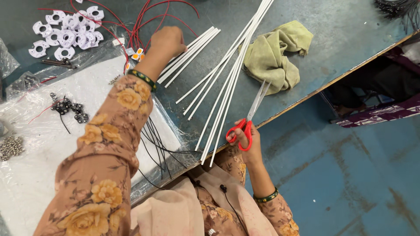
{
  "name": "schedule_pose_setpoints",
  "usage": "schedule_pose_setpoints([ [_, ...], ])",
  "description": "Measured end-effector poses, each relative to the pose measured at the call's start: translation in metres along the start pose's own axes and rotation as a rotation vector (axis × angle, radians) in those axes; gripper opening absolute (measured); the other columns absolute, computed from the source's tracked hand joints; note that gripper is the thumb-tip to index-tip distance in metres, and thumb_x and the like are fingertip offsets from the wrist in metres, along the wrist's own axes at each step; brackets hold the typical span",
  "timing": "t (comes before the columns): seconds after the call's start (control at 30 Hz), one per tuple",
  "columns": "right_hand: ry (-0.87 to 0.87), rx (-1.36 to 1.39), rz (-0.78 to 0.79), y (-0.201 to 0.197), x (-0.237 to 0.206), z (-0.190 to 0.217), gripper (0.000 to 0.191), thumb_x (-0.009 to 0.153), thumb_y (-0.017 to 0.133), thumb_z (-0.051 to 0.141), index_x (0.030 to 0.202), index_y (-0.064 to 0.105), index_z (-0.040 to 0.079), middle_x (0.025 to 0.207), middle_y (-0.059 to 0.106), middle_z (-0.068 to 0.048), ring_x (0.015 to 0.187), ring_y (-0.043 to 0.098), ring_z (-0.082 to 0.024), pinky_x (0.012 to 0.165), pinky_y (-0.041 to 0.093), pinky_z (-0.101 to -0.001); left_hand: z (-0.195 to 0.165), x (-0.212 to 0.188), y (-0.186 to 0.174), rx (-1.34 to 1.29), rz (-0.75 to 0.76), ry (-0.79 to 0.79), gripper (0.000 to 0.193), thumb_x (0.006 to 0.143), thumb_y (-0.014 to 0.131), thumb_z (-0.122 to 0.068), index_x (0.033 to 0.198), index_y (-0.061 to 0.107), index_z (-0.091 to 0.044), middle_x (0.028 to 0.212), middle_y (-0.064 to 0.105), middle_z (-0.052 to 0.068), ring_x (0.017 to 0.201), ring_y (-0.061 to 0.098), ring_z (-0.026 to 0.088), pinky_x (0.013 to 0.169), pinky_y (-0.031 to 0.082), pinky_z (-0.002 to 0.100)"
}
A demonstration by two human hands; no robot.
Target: The person inserts a white plastic tube into a black finned housing, then uses a green soldering iron to heat the tube at the housing interface. Afterward, they repeatedly cut white plastic tubes to length with red scissors and organize the cut pieces on the table.
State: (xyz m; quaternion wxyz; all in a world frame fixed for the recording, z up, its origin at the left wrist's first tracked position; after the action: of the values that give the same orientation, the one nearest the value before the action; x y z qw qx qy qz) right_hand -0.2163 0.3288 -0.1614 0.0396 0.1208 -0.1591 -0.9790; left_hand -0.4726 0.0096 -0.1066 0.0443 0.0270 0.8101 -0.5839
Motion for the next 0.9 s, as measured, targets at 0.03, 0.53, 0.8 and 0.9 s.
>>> schedule_pose_setpoints([
  [0.03, -0.001, -0.017, -0.007, 0.003, 0.000, 0.000, 0.034, 0.093, 0.074, 0.023, 0.116, 0.057, 0.003, 0.081, 0.068, -0.006, 0.074, 0.070, -0.015, 0.060, 0.053, -0.0252, 0.001, -0.002, 0.005, 0.007, -0.028, -0.006, 0.015, 0.080, 0.079, -0.023, 0.093, 0.081, -0.016, 0.104, 0.074, 0.017, 0.098, 0.071, 0.037, 0.084, 0.057, 0.047],
  [0.53, -0.065, -0.106, -0.155, 0.028, -0.001, 0.013, 0.031, 0.093, 0.072, 0.015, 0.116, 0.056, 0.003, 0.091, 0.070, -0.009, 0.081, 0.072, -0.016, 0.066, 0.059, -0.0279, -0.072, -0.054, 0.040, -0.366, -0.239, 0.046, 0.021, 0.096, 0.062, -0.019, 0.111, 0.058, -0.004, 0.100, 0.069, 0.024, 0.093, 0.067, 0.046, 0.081, 0.052, 0.055],
  [0.8, 0.005, -0.103, -0.139, 0.023, 0.002, 0.013, 0.033, 0.093, 0.073, 0.021, 0.116, 0.057, 0.004, 0.090, 0.070, -0.007, 0.079, 0.073, -0.016, 0.062, 0.059, -0.0276, -0.122, -0.052, 0.077, 0.033, -0.278, 0.061, 0.020, 0.095, 0.059, -0.016, 0.108, 0.063, -0.002, 0.104, 0.069, 0.020, 0.092, 0.072, 0.034, 0.075, 0.059, 0.044],
  [0.9, 0.087, -0.240, -0.093, 0.021, 0.015, 0.030, 0.039, 0.089, 0.075, 0.031, 0.115, 0.062, 0.005, 0.084, 0.069, -0.006, 0.072, 0.070, -0.015, 0.055, 0.056, -0.0266, -0.118, -0.037, 0.078, 0.144, -0.219, 0.049, 0.022, 0.097, 0.057, -0.019, 0.110, 0.065, -0.003, 0.103, 0.070, 0.016, 0.094, 0.073, 0.030, 0.075, 0.058, 0.042],
])
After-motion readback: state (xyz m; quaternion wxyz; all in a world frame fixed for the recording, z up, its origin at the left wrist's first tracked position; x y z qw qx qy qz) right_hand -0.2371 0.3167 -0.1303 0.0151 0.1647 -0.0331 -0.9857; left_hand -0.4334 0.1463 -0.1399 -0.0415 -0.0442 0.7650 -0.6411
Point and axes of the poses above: each hand's wrist, its own x-axis towards the middle knuckle, its own y-axis out of the palm, z = x × y, the point moved 8 cm from there along x, towards the middle knuckle
